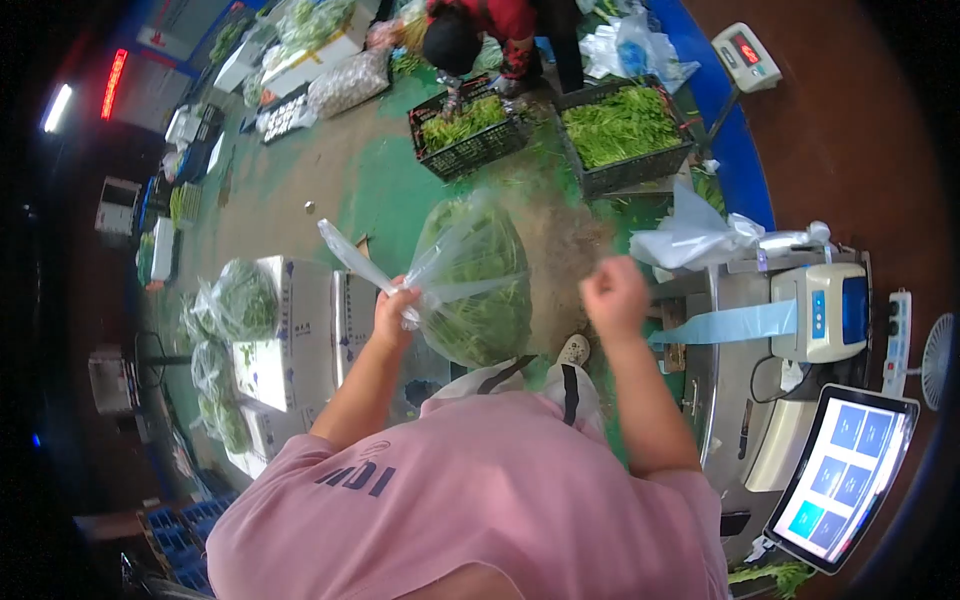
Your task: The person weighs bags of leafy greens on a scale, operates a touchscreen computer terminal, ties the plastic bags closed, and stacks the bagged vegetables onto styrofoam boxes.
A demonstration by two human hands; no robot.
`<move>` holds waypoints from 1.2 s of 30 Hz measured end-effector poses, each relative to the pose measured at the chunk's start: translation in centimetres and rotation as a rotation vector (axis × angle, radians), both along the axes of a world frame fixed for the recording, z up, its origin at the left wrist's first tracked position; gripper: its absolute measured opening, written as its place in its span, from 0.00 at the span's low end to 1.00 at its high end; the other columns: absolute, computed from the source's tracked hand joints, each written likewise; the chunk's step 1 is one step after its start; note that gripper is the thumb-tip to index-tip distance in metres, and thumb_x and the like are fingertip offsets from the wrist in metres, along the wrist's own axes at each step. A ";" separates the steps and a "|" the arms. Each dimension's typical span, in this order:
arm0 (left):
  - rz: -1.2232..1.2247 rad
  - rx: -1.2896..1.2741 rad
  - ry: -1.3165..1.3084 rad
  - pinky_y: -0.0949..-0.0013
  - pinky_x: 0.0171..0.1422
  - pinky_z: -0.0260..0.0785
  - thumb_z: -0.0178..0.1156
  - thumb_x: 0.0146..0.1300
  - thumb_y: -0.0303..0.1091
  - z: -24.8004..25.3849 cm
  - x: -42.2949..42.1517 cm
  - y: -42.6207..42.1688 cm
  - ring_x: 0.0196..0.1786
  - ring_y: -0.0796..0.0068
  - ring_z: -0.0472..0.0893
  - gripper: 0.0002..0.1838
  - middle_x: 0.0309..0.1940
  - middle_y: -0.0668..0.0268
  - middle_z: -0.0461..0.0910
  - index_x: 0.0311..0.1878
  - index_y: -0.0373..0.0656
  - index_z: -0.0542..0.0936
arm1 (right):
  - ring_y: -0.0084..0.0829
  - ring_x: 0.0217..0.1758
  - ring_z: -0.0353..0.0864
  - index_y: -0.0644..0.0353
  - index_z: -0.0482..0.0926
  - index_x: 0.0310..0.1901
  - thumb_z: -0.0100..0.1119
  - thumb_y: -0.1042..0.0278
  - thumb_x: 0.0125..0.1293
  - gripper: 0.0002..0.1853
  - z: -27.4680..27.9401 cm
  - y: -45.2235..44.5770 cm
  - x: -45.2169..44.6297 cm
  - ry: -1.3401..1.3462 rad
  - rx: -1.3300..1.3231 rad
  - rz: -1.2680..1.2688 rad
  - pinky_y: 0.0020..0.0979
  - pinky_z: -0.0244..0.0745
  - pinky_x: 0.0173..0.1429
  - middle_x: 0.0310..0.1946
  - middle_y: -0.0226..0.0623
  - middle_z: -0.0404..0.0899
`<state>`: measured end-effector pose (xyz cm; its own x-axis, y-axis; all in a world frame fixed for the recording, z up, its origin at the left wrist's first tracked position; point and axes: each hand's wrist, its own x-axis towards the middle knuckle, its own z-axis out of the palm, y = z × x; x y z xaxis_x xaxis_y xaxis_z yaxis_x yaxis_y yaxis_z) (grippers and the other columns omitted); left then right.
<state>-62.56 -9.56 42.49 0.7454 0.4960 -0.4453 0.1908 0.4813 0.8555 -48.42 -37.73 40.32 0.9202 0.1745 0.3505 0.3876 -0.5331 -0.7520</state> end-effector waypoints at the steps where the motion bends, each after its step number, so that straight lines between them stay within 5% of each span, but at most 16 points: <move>1: 0.019 -0.018 -0.024 0.69 0.39 0.66 0.58 0.42 0.26 0.4 -0.6 0.5 0.33 0.72 0.74 0.16 0.30 0.65 0.74 0.38 0.37 0.70 | 0.38 0.25 0.70 0.58 0.67 0.21 0.53 0.75 0.40 0.05 -0.3 3.0 -0.5 0.055 -0.011 0.082 0.35 0.65 0.26 0.21 0.37 0.67; 4: 0.099 -0.065 -0.099 0.68 0.37 0.67 0.56 0.41 0.26 2.4 -2.6 1.8 0.33 0.71 0.75 0.16 0.31 0.64 0.74 0.38 0.38 0.70 | 0.42 0.28 0.70 0.58 0.67 0.23 0.52 0.72 0.42 0.05 -0.9 11.3 -1.6 -0.077 -0.114 0.274 0.39 0.66 0.28 0.24 0.37 0.68; 6: 0.123 -0.085 -0.141 0.68 0.37 0.68 0.55 0.41 0.25 3.0 -4.0 3.3 0.32 0.72 0.75 0.16 0.30 0.64 0.74 0.38 0.38 0.70 | 0.37 0.26 0.71 0.58 0.68 0.24 0.52 0.71 0.44 0.05 -1.9 15.2 -2.9 0.007 -0.169 0.646 0.35 0.65 0.27 0.23 0.36 0.69; 12: 0.070 -0.161 -0.246 0.70 0.36 0.68 0.54 0.41 0.26 3.1 -11.7 10.7 0.28 0.75 0.74 0.13 0.26 0.67 0.73 0.35 0.41 0.72 | 0.23 0.25 0.69 0.57 0.71 0.29 0.51 0.66 0.52 0.06 -2.2 22.7 -5.1 1.416 0.554 1.115 0.24 0.64 0.27 0.25 0.31 0.73; 14: -0.005 -0.109 -0.176 0.69 0.36 0.69 0.59 0.39 0.24 1.9 -15.1 12.5 0.29 0.76 0.75 0.16 0.27 0.69 0.73 0.36 0.43 0.73 | 0.24 0.26 0.71 0.59 0.73 0.34 0.51 0.65 0.54 0.09 -1.9 26.4 -7.8 1.684 0.605 1.121 0.23 0.66 0.29 0.27 0.33 0.75; 15: -0.005 -0.103 -0.058 0.70 0.39 0.68 0.61 0.37 0.24 3.8 -16.1 13.0 0.33 0.79 0.74 0.16 0.27 0.70 0.72 0.34 0.43 0.73 | 0.27 0.30 0.75 0.60 0.75 0.38 0.49 0.64 0.56 0.12 -4.1 28.2 -8.8 1.887 0.682 0.910 0.23 0.69 0.31 0.31 0.38 0.77; 17: -0.094 0.008 -0.181 0.72 0.39 0.67 0.61 0.39 0.24 2.3 -19.5 16.2 0.34 0.82 0.73 0.15 0.28 0.72 0.72 0.35 0.43 0.73 | 0.32 0.35 0.78 0.60 0.77 0.39 0.47 0.62 0.57 0.14 -7.6 31.0 -9.8 2.120 0.800 0.967 0.25 0.72 0.34 0.36 0.44 0.78; 21: 0.398 -0.073 -0.160 0.73 0.35 0.65 0.59 0.37 0.26 3.1 -26.7 23.3 0.29 0.79 0.72 0.14 0.25 0.71 0.71 0.33 0.44 0.72 | 0.33 0.26 0.77 0.61 0.74 0.33 0.48 0.66 0.55 0.09 -16.5 34.0 -12.5 1.731 0.496 0.120 0.29 0.72 0.27 0.26 0.42 0.77; 24: 0.628 0.099 -0.139 0.75 0.32 0.65 0.58 0.35 0.28 2.0 -34.2 27.8 0.26 0.80 0.72 0.14 0.23 0.71 0.71 0.31 0.43 0.72 | 0.33 0.21 0.74 0.60 0.70 0.27 0.46 0.70 0.55 0.04 -23.9 28.6 -12.5 1.713 0.207 0.307 0.33 0.70 0.22 0.20 0.38 0.73; 30: 1.044 0.434 -0.078 0.77 0.30 0.63 0.54 0.38 0.29 6.5 -44.9 38.2 0.25 0.81 0.69 0.14 0.23 0.71 0.69 0.34 0.42 0.71 | 0.30 0.18 0.71 0.57 0.67 0.33 0.44 0.70 0.57 0.04 -20.6 24.4 -14.7 1.454 -0.305 0.198 0.32 0.68 0.19 0.20 0.37 0.72; 34: 1.132 0.745 -0.181 0.75 0.33 0.61 0.58 0.43 0.32 7.7 -49.1 48.9 0.27 0.80 0.69 0.15 0.24 0.71 0.69 0.36 0.41 0.70 | 0.30 0.18 0.72 0.58 0.69 0.33 0.47 0.67 0.58 0.05 -19.4 22.9 -14.8 1.290 -0.389 0.276 0.30 0.67 0.18 0.19 0.36 0.72; 36: 1.211 0.850 -0.134 0.73 0.31 0.59 0.58 0.38 0.30 7.7 -51.2 55.4 0.24 0.80 0.67 0.10 0.21 0.72 0.68 0.28 0.40 0.72 | 0.29 0.17 0.72 0.58 0.70 0.32 0.49 0.66 0.58 0.06 -20.2 21.9 -14.5 1.270 -0.353 0.273 0.30 0.67 0.17 0.19 0.36 0.72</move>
